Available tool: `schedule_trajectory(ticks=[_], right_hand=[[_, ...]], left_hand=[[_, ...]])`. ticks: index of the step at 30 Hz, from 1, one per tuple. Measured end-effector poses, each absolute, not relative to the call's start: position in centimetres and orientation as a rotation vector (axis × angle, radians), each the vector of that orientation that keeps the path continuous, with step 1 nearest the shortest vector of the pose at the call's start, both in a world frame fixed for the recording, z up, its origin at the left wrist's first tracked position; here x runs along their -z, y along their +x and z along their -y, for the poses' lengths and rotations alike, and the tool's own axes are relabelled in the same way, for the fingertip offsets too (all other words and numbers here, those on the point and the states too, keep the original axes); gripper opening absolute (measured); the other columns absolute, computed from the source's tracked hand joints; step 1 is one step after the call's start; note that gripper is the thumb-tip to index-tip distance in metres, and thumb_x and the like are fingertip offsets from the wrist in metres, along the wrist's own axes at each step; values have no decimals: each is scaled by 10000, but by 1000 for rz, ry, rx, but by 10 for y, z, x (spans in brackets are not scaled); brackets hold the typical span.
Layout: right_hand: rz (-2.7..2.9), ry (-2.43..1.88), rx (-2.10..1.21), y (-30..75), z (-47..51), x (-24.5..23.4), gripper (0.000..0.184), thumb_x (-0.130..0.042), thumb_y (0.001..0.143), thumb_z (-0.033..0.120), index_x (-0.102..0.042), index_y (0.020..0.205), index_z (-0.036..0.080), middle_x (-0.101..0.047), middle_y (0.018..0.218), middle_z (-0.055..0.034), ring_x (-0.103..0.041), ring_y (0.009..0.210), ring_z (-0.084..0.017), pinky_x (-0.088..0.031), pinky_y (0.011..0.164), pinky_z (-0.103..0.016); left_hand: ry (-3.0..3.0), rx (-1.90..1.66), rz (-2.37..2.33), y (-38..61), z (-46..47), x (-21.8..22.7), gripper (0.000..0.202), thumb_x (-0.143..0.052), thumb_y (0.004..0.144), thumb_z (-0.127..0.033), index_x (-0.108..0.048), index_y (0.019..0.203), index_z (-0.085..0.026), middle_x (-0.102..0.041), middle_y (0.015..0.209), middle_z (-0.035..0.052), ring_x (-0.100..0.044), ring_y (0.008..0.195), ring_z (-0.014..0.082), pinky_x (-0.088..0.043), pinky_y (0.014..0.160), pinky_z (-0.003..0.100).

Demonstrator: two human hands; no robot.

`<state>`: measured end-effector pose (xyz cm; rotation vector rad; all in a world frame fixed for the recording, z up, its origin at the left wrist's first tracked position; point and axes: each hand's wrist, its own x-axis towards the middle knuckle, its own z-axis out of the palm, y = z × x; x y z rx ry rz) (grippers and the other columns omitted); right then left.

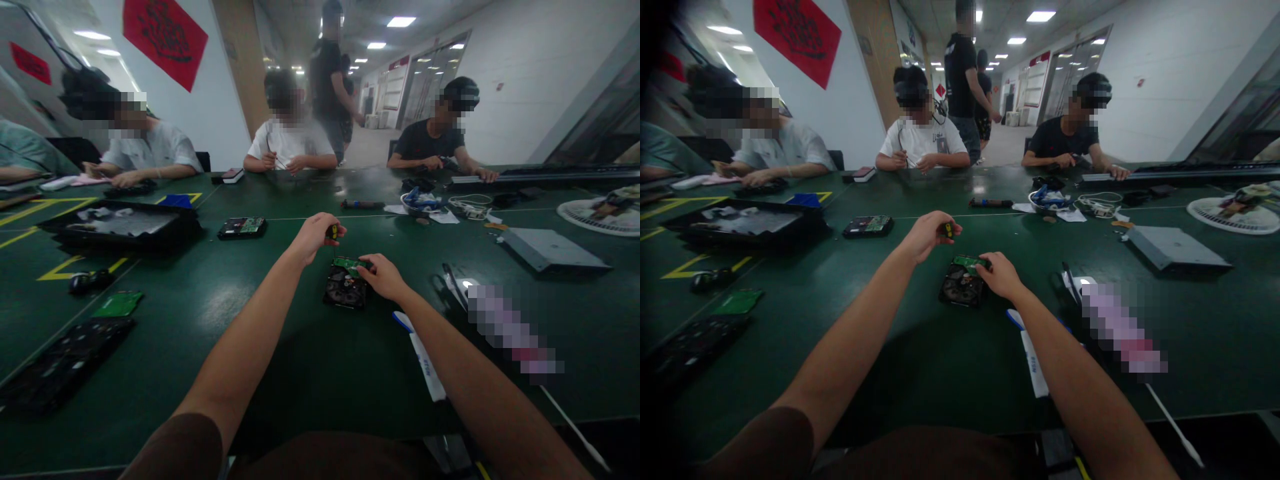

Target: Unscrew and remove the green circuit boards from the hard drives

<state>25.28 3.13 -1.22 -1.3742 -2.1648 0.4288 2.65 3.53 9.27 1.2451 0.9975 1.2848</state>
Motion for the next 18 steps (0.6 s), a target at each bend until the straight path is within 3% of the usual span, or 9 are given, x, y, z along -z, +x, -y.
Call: schedule_trajectory(ticks=[5,13,18], right_hand=[[2171,-1390,-413,253,-30,11,354,-627,970,385,-658,1260,185,-638,1150,-94,-608,792,-147,-485,768,-300],[2170,-1365,-415,253,-31,12,353,-613,976,386,-654,1259,178,-641,1152,-98,-615,784,-149,-497,765,-304],[2168,-1375,-418,253,-30,11,351,-614,976,386,-652,1263,186,-637,1167,-95,-616,791,-146,-500,758,-297]], left_hand=[[1374,-1319,-1097,23,-36,-94,220,-600,815,-330,-728,818,-151,-695,939,100,-634,834,177,-483,580,224],[1245,-1236,-946,28,-35,-90,231,-617,838,-350,-671,950,-155,-729,908,109,-681,801,194,-504,588,255],[1288,-1277,-1022,29,-36,-90,191,-613,819,-341,-673,847,-162,-718,887,96,-667,802,188,-501,591,247]])
